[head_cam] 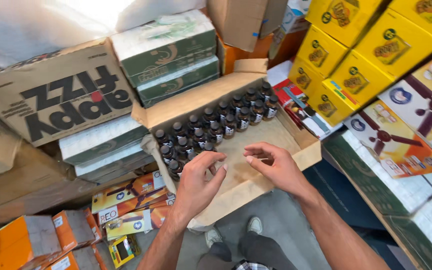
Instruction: The person repeatedly picks up small dark bottles from a cardboard box and places them onto a nearby surface. The person handles the bottles one at a time, moving them from the box to the surface in a repetitive cycle.
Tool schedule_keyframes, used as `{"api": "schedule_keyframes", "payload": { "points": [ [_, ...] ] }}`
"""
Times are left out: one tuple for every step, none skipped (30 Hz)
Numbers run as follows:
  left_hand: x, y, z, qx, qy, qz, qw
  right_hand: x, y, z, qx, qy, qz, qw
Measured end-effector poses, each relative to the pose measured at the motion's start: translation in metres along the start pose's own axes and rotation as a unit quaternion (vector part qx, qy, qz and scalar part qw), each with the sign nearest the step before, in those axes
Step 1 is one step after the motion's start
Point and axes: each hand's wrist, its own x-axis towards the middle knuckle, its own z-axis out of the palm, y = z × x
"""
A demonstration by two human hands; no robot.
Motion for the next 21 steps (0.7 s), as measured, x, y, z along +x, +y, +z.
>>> {"api": "schedule_keyframes", "payload": {
  "points": [
    [0.003,0.005,0.009,-0.006,-0.012,0.005,1.000,-0.010,0.005,-0.007,0.001,0.013,0.006,1.000],
    [0.005,0.010,0.020,-0.022,-0.033,-0.007,0.999,-0.021,0.011,-0.014,0.028,0.034,0.017,0.999],
    [0.005,0.017,0.030,-0.038,-0.053,-0.021,0.998,-0.033,0.016,-0.021,0.055,0.053,0.027,0.997],
    [0.007,0.021,0.042,-0.043,-0.065,-0.018,0.997,-0.044,0.023,-0.031,0.056,0.064,0.034,0.996],
    [0.010,0.025,0.054,-0.052,-0.087,-0.028,0.994,-0.054,0.029,-0.038,0.066,0.086,0.041,0.993],
    [0.011,0.030,0.066,-0.061,-0.108,-0.039,0.991,-0.066,0.036,-0.046,0.075,0.109,0.049,0.990],
    [0.013,0.035,0.078,-0.064,-0.120,-0.033,0.990,-0.077,0.041,-0.056,0.077,0.122,0.052,0.988],
    [0.014,0.041,0.091,-0.066,-0.141,-0.035,0.987,-0.090,0.046,-0.067,0.095,0.142,0.069,0.983],
    [0.013,0.047,0.104,-0.067,-0.163,-0.039,0.984,-0.105,0.053,-0.077,0.114,0.160,0.088,0.977],
    [0.012,0.050,0.120,-0.069,-0.174,-0.035,0.982,-0.117,0.066,-0.086,0.117,0.171,0.092,0.974],
    [0.011,0.054,0.134,-0.068,-0.196,-0.037,0.978,-0.129,0.079,-0.094,0.171,0.184,0.118,0.961],
    [0.009,0.058,0.150,-0.068,-0.218,-0.039,0.973,-0.142,0.093,-0.103,0.225,0.196,0.142,0.944],
    [0.005,0.062,0.168,-0.070,-0.229,-0.034,0.970,-0.156,0.102,-0.113,0.228,0.208,0.144,0.940],
    [-0.001,0.067,0.186,-0.056,-0.257,-0.025,0.964,-0.171,0.112,-0.124,0.239,0.206,0.151,0.937],
    [-0.006,0.074,0.205,-0.044,-0.285,-0.016,0.957,-0.186,0.121,-0.137,0.248,0.204,0.157,0.934],
    [-0.014,0.079,0.225,-0.047,-0.296,-0.011,0.954,-0.204,0.132,-0.149,0.249,0.215,0.160,0.930],
    [-0.021,0.083,0.245,-0.049,-0.316,-0.009,0.948,-0.220,0.143,-0.160,0.240,0.217,0.157,0.933],
    [-0.029,0.087,0.266,-0.052,-0.335,-0.007,0.941,-0.237,0.155,-0.172,0.231,0.219,0.155,0.935],
    [-0.035,0.100,0.284,-0.053,-0.346,-0.002,0.937,-0.256,0.162,-0.185,0.234,0.230,0.157,0.931],
    [-0.043,0.112,0.303,-0.058,-0.360,-0.001,0.931,-0.275,0.168,-0.197,0.239,0.237,0.164,0.927],
    [-0.051,0.123,0.322,-0.065,-0.372,0.000,0.926,-0.295,0.176,-0.209,0.242,0.244,0.170,0.924]
  ]
}}
